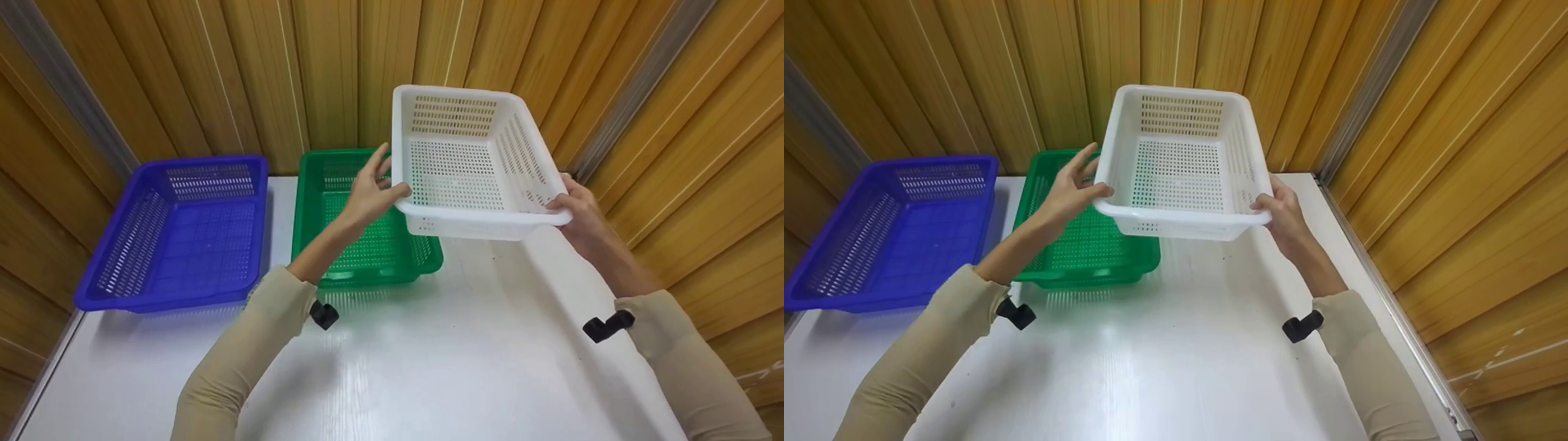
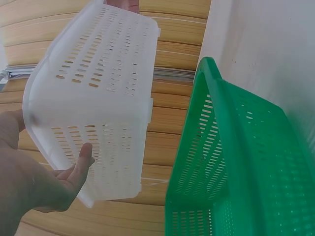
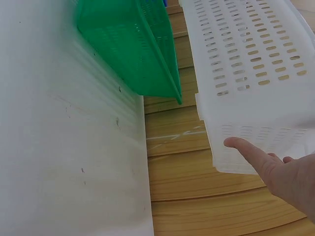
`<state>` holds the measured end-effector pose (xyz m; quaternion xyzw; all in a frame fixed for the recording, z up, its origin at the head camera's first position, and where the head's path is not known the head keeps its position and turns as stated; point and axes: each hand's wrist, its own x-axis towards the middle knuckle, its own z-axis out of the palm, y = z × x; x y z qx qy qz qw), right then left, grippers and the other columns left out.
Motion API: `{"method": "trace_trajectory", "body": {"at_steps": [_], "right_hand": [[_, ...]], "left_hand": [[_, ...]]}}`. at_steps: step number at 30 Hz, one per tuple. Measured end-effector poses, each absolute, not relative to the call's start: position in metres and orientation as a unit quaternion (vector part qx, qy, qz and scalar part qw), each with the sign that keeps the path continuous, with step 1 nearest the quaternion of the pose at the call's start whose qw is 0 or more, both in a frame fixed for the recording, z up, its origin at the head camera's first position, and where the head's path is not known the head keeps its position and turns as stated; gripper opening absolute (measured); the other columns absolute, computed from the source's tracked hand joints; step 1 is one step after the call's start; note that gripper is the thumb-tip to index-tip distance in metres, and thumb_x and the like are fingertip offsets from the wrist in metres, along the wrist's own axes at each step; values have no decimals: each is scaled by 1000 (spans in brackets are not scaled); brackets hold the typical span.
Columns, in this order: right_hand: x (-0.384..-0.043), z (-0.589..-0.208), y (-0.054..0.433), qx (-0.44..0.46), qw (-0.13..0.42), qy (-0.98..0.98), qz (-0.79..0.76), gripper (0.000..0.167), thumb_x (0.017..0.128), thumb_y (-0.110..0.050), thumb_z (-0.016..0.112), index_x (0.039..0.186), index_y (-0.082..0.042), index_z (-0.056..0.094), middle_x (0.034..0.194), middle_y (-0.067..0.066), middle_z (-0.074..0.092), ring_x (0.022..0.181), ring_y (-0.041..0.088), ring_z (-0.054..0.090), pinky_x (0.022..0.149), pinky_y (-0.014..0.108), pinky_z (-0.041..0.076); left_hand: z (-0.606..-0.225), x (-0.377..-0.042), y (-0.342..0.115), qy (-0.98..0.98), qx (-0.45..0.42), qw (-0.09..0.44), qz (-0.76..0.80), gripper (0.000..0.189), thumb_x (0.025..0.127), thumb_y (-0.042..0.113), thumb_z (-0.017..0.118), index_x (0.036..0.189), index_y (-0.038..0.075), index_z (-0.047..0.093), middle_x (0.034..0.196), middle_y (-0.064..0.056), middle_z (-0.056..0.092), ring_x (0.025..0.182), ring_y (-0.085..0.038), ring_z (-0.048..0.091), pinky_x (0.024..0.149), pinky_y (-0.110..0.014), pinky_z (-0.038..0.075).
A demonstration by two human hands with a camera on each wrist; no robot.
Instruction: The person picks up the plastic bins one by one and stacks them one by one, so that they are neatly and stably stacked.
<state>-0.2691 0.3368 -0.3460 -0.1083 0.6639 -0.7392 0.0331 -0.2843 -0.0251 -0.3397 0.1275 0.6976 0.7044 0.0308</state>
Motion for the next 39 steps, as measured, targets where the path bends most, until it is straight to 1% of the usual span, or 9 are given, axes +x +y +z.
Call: {"method": "trace_trajectory", "body": {"at_steps": [4,8,13,18,23,26,30,34,39], "right_hand": [[-271,-349,322,-113,55,677,-725,59,93,7,37,152,1,35,140,3,54,124,22,55,96,26,54],[-274,-351,307,-125,68,681,-718,65,93,6,40,157,2,29,143,7,55,125,23,56,95,27,56],[-279,-354,290,-143,85,675,-719,67,93,7,41,158,2,27,150,14,49,129,27,54,99,31,56],[-281,-360,275,-153,102,671,-718,66,94,6,41,158,2,26,156,21,39,135,33,48,103,34,54],[-280,-366,259,-159,121,656,-727,68,95,6,42,160,1,23,161,24,31,138,36,43,106,36,54],[-278,-369,248,-163,125,651,-731,71,94,5,43,161,-1,21,163,24,28,140,37,42,107,38,53],[-277,-371,237,-165,127,650,-731,72,94,5,43,161,-2,21,164,22,28,141,37,40,111,45,48],[-279,-371,227,-166,129,641,-738,72,94,7,43,161,-2,21,164,22,28,143,39,38,116,55,38],[-283,-373,219,-171,140,627,-747,73,94,6,44,162,-3,18,166,21,25,147,42,33,117,56,33]], "left_hand": [[-340,-280,-43,691,121,25,712,96,86,2,65,165,18,12,164,-9,40,137,-35,56,105,-54,52],[-341,-274,-62,693,119,14,711,97,87,0,66,165,20,12,163,-11,41,138,-39,54,105,-58,51],[-342,-270,-85,699,113,11,706,99,87,1,66,166,19,9,165,-13,37,141,-42,50,107,-60,49],[-342,-264,-102,727,110,12,678,99,88,4,65,166,18,6,166,-10,35,143,-39,49,108,-59,48],[-347,-257,-118,753,93,15,651,95,90,7,64,166,20,8,168,-6,31,146,-36,46,109,-59,48],[-351,-255,-128,752,80,18,654,93,90,8,61,166,20,8,169,-6,30,148,-35,43,112,-58,45],[-358,-255,-137,744,64,26,665,92,90,7,59,166,17,8,168,-8,31,150,-34,39,118,-57,39],[-363,-255,-142,732,55,15,679,91,91,5,59,166,14,9,168,-10,30,152,-34,36,121,-57,34],[-365,-255,-149,728,35,5,684,88,92,5,60,166,14,12,168,-10,31,152,-34,37,122,-57,33]]}}
